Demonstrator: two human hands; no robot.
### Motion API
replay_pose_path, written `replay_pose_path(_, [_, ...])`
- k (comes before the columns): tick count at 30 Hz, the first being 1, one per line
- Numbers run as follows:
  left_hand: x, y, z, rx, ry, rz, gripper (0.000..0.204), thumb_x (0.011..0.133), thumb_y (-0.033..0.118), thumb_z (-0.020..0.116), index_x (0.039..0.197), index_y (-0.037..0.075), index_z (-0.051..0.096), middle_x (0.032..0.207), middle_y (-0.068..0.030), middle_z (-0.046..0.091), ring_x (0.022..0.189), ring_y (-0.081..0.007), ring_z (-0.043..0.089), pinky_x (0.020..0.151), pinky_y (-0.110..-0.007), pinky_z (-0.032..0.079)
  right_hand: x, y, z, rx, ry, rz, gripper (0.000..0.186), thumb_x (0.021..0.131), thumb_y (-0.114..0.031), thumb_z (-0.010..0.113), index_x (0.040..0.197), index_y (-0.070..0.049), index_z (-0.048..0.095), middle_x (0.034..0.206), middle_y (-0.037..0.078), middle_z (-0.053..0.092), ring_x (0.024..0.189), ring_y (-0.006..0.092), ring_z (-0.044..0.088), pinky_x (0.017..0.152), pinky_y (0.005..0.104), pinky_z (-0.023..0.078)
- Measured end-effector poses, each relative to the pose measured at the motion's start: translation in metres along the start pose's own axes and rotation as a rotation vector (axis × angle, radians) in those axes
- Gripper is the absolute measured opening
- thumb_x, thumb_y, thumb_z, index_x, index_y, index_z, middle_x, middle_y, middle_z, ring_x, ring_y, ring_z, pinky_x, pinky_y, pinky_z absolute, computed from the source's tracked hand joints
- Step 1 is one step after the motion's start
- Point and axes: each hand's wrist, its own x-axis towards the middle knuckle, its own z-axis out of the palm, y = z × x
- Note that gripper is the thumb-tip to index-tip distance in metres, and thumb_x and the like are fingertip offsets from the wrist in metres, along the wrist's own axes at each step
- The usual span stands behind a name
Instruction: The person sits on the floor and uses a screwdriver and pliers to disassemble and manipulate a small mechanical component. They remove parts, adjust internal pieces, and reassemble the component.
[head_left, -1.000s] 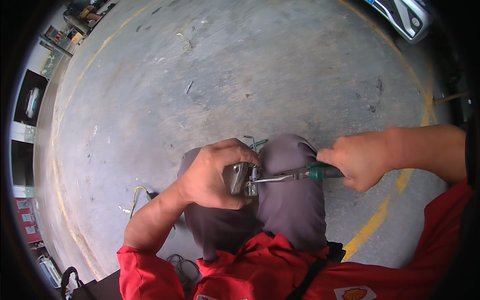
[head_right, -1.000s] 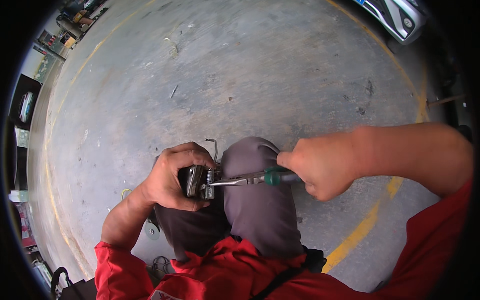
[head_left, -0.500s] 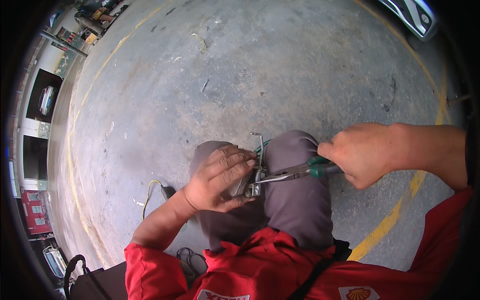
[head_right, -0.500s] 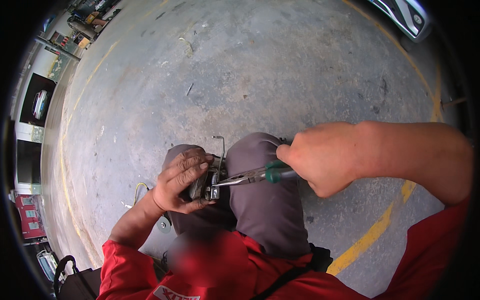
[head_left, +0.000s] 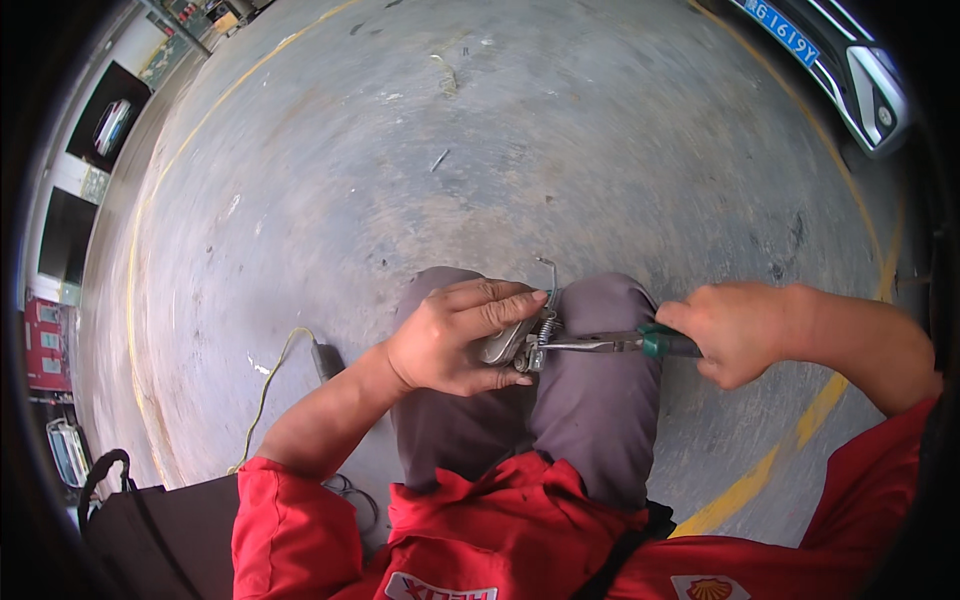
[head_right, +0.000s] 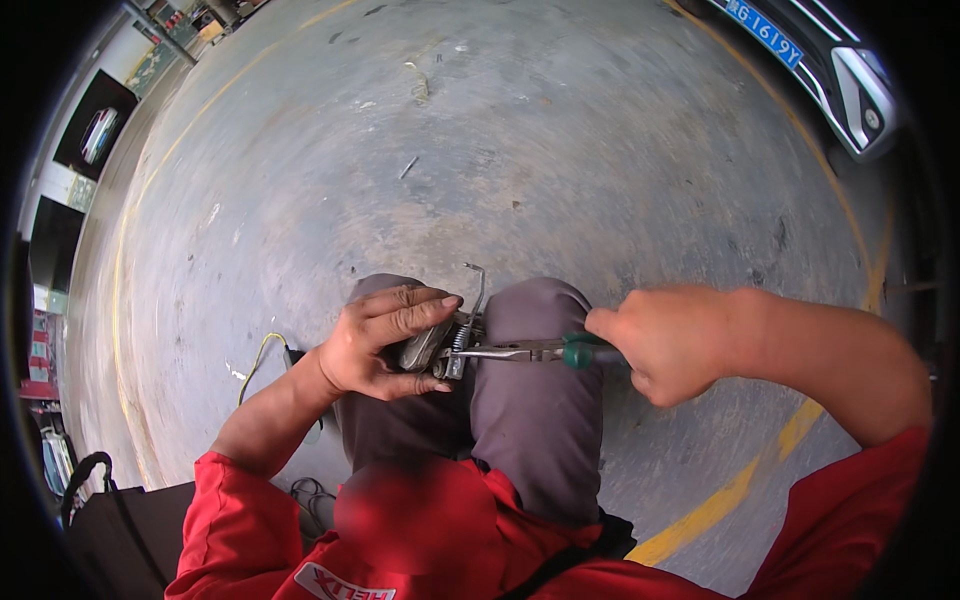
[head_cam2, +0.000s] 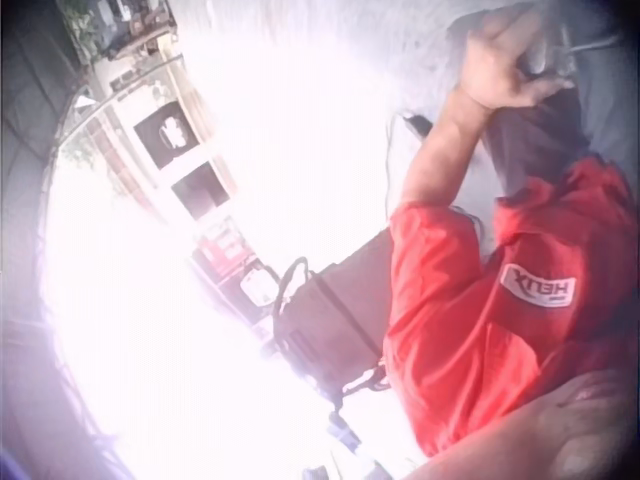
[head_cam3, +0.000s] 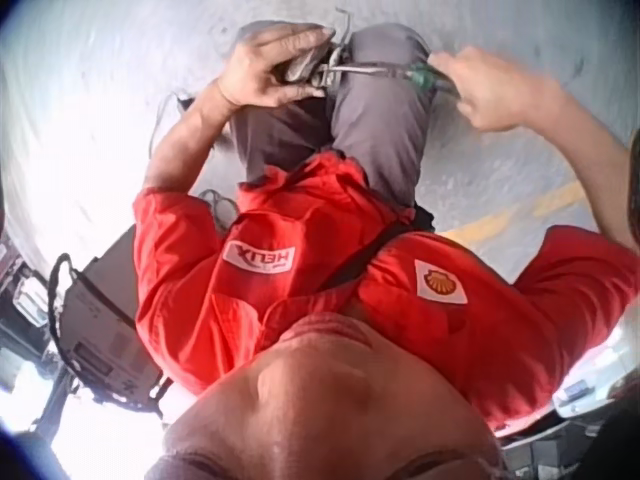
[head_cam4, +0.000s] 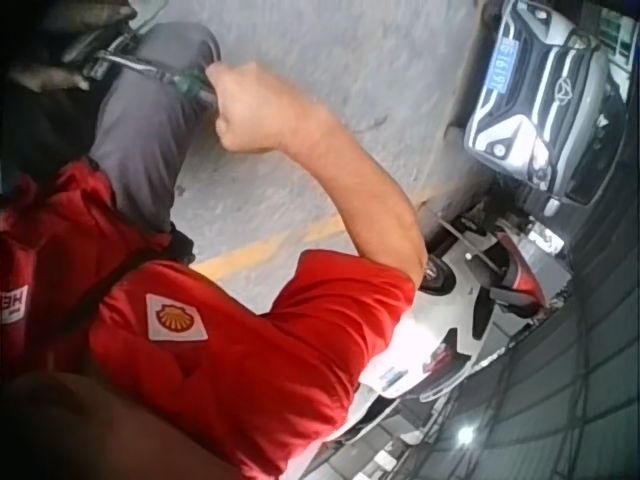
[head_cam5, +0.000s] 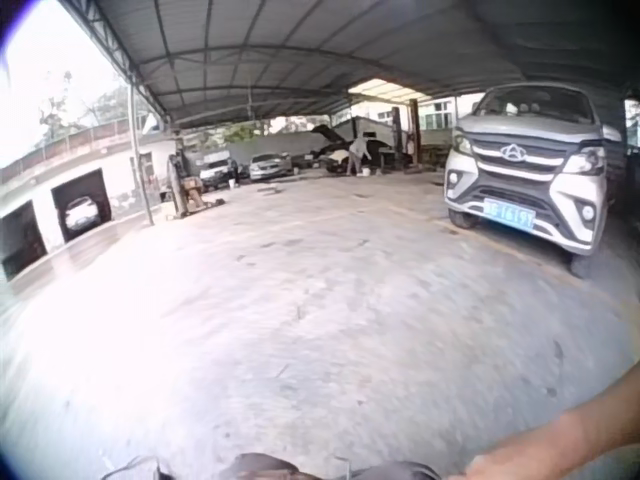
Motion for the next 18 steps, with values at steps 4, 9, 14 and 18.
replay_pose_path(4, [-0.0013,0.0002,0.0006,-0.006,0.007,-0.046,0.080,0.069,0.027,0.095,0.138,0.000,0.063,0.124,-0.0211,0.070,0.110,-0.0371,0.070,0.094,-0.042,0.057,0.0013,-0.0006,0.0034,0.047,-0.001,-0.001,0.044,0.075,-0.003,0.066,0.116,0.010,0.055,0.078,0.027,0.069,0.077,0.0451,0.071,0.070,0.0501,0.057])
replay_pose_path(9, [-0.0025,-0.0002,0.0009,-0.013,0.005,-0.069,0.079,0.069,0.027,0.097,0.135,-0.003,0.065,0.126,-0.0223,0.070,0.114,-0.0378,0.070,0.097,-0.042,0.056,0.0000,-0.0073,0.0022,0.073,-0.013,0.020,0.046,0.076,-0.002,0.066,0.118,0.012,0.054,0.075,0.027,0.068,0.075,0.0449,0.071,0.068,0.0495,0.057])
replay_pose_path(14, [-0.0011,-0.0012,0.0031,-0.029,0.025,-0.069,0.079,0.068,0.027,0.097,0.135,-0.002,0.065,0.124,-0.0220,0.071,0.112,-0.0376,0.071,0.096,-0.042,0.056,-0.0020,-0.0058,0.0056,0.116,-0.008,0.017,0.049,0.076,-0.002,0.065,0.121,0.013,0.053,0.075,0.027,0.068,0.075,0.0447,0.071,0.067,0.0495,0.057])
replay_pose_path(18, [-0.0018,-0.0006,0.0027,-0.039,0.026,-0.083,0.079,0.068,0.027,0.097,0.134,-0.002,0.066,0.122,-0.0219,0.071,0.111,-0.0373,0.071,0.095,-0.042,0.056,-0.0028,-0.0057,0.0083,0.104,0.005,0.033,0.050,0.076,-0.003,0.065,0.122,0.012,0.052,0.074,0.027,0.067,0.075,0.0441,0.071,0.067,0.0496,0.056])
